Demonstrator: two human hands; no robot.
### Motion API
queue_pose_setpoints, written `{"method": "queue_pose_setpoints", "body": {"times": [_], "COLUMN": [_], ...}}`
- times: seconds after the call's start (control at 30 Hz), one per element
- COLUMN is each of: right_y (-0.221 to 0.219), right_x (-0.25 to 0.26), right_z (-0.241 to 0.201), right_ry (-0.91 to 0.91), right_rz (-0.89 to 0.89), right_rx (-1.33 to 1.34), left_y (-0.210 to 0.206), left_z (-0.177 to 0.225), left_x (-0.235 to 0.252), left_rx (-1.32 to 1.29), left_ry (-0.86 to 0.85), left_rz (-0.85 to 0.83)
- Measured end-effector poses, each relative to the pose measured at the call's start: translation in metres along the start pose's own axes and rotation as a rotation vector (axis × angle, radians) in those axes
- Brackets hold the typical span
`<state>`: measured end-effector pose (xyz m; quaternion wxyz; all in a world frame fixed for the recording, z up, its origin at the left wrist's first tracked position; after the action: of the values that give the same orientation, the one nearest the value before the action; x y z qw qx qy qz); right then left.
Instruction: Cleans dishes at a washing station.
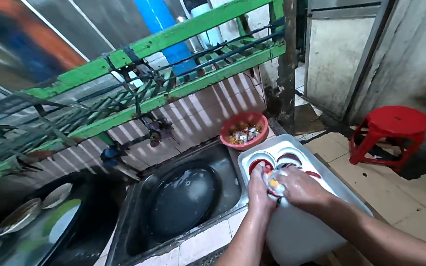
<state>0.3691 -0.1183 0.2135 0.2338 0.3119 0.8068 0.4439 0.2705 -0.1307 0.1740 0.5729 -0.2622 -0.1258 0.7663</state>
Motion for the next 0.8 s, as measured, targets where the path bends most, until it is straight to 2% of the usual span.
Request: {"method": "queue_pose_setpoints", "body": {"times": [0.07, 0.13, 0.2, 0.27, 0.33, 0.4, 0.47, 0.5, 0.57, 0.6, 0.67, 0.73, 0.8], "right_y": [0.001, 0.007, 0.011, 0.009, -0.001, -0.008, -0.009, -0.01, -0.016, -0.022, -0.038, -0.05, -0.061], "right_x": [-0.007, -0.01, -0.003, 0.005, 0.01, 0.005, -0.007, -0.017, -0.037, -0.046, -0.057, -0.06, -0.058], "right_z": [-0.021, -0.033, -0.024, -0.009, -0.008, -0.023, -0.03, -0.025, 0.002, 0.019, 0.045, 0.056, 0.059], "right_ry": [0.128, 0.203, 0.172, 0.126, 0.083, 0.129, 0.237, 0.256, 0.15, 0.04, -0.234, -0.312, -0.297], "right_rz": [0.033, 0.107, 0.155, 0.193, 0.112, 0.032, 0.093, 0.142, 0.181, 0.11, -0.245, -0.391, -0.443], "right_rx": [-0.014, 0.045, 0.084, 0.008, -0.079, -0.056, 0.07, 0.134, 0.156, 0.156, 0.167, 0.126, 0.09], "left_y": [0.001, 0.006, 0.008, 0.008, 0.009, 0.013, 0.031, 0.05, 0.099, 0.125, 0.155, 0.132, 0.073], "left_z": [0.001, -0.004, -0.007, -0.01, 0.001, 0.017, 0.047, 0.07, 0.124, 0.148, 0.175, 0.171, 0.136], "left_x": [0.005, 0.005, 0.001, -0.002, -0.003, -0.002, 0.001, 0.003, 0.007, 0.011, 0.018, 0.023, 0.023], "left_rx": [-0.099, 0.043, 0.288, 0.179, 0.198, 0.27, 0.364, 0.483, 0.829, 0.988, 1.165, 1.235, 1.318], "left_ry": [0.009, -0.002, -0.047, -0.008, -0.035, -0.118, -0.218, -0.269, -0.342, -0.359, -0.326, -0.335, -0.329], "left_rz": [-0.046, -0.093, -0.139, -0.05, -0.045, -0.104, -0.123, -0.095, 0.095, 0.226, 0.373, 0.321, 0.109]}}
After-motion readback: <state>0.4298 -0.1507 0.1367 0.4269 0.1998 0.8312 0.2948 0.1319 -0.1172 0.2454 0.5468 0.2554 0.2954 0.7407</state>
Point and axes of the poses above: each hand's wrist, its own x-axis towards the middle knuckle, its own y-axis out of the back of the hand, z = x × y, the point moved 10 cm from there along x, towards the middle knuckle, and after that the axes turned 10 degrees about -z, right-handed, at the moved point
